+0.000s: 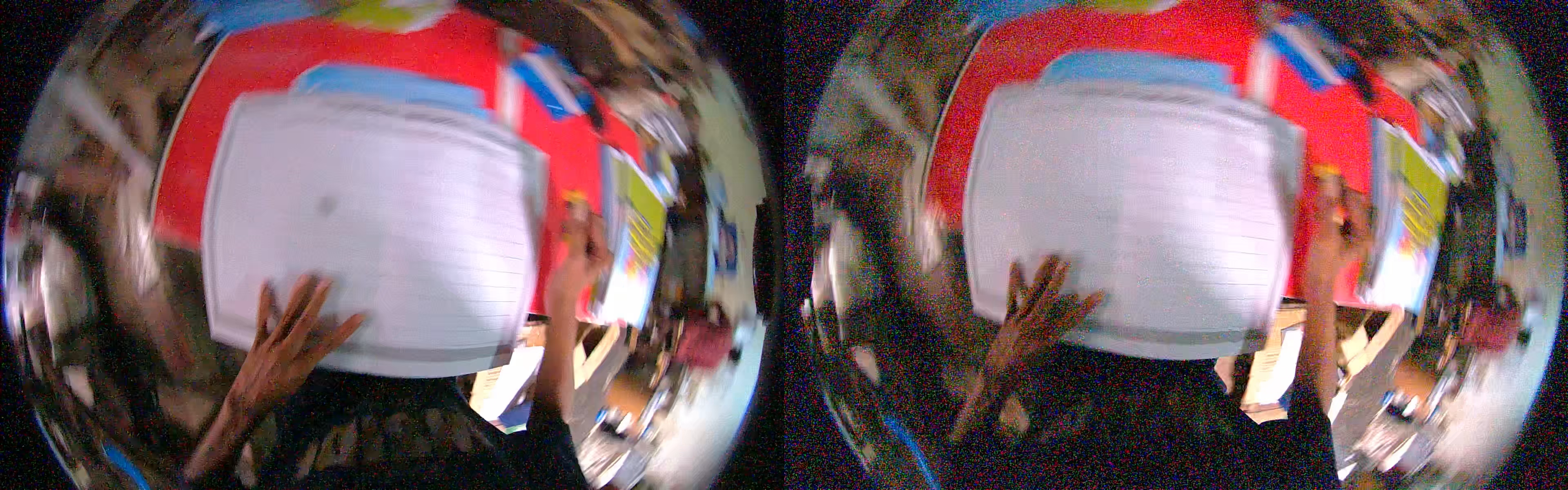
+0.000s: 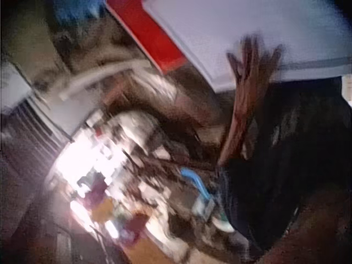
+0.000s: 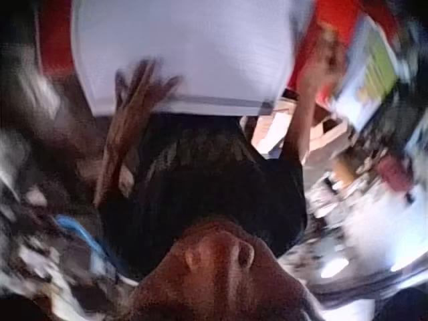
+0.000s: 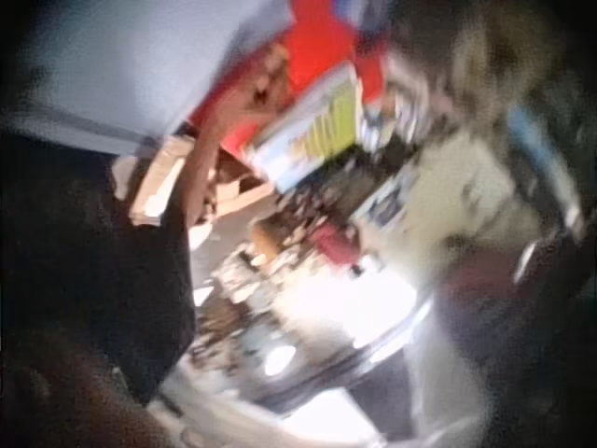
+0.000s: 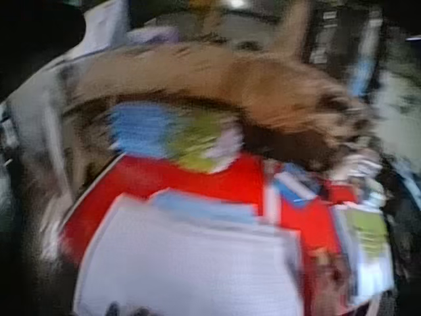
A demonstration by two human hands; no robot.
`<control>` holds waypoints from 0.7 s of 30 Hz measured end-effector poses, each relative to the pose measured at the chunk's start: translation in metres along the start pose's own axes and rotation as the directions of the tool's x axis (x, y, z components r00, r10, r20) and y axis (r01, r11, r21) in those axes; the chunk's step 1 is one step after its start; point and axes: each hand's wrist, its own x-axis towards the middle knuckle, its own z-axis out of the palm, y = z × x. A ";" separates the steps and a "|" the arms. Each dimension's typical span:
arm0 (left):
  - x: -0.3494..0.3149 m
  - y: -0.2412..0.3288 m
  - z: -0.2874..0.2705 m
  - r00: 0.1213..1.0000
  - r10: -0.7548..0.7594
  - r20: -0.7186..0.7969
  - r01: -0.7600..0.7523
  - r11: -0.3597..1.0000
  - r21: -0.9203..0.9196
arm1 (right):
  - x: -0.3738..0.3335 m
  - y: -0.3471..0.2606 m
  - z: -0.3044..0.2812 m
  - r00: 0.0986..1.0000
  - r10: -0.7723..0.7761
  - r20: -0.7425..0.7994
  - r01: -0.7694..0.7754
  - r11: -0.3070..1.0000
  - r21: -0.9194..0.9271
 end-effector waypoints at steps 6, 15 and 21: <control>0.001 -0.033 -0.091 0.953 0.250 0.172 -0.231 0.965 -0.122 | 0.000 -0.029 0.002 0.887 0.459 0.042 -0.445 0.828 0.341; 0.048 -0.030 -0.155 0.890 0.445 0.097 -0.435 0.893 -0.114 | -0.010 -0.018 -0.002 0.902 0.430 -0.045 -0.386 0.847 0.366; 0.064 -0.011 -0.126 0.885 0.264 0.383 -0.219 0.963 -0.158 | -0.013 -0.019 0.000 0.909 0.414 -0.044 -0.377 0.864 0.334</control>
